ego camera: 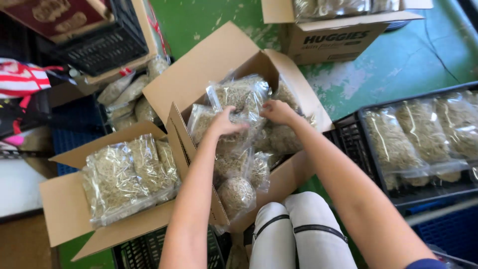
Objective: Punching holes in plastic bags of dried goods, folding cardboard boxes, and organizing packages into crates in a storage area.
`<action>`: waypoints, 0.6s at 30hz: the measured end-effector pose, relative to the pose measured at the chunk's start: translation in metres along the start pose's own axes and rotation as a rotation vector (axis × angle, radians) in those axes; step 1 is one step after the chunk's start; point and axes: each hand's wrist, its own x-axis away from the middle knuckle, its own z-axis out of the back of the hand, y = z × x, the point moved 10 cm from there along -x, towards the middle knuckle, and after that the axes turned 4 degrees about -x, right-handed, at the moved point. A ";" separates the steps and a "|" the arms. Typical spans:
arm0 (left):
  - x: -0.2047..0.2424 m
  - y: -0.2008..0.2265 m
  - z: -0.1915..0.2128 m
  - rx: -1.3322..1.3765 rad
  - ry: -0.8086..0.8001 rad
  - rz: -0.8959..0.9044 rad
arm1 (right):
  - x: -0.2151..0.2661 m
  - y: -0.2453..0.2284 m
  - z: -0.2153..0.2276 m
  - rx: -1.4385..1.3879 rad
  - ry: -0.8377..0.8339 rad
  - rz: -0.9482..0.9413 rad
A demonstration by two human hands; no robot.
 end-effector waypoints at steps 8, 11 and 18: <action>0.049 0.010 -0.038 -0.201 0.137 0.074 | 0.028 0.021 -0.107 -1.098 0.165 -0.583; 0.063 0.011 -0.040 -0.180 0.208 0.000 | 0.053 0.028 -0.111 -1.600 0.293 -0.629; 0.173 0.146 0.053 0.229 0.583 -0.692 | 0.180 -0.043 0.073 -1.399 0.857 -0.028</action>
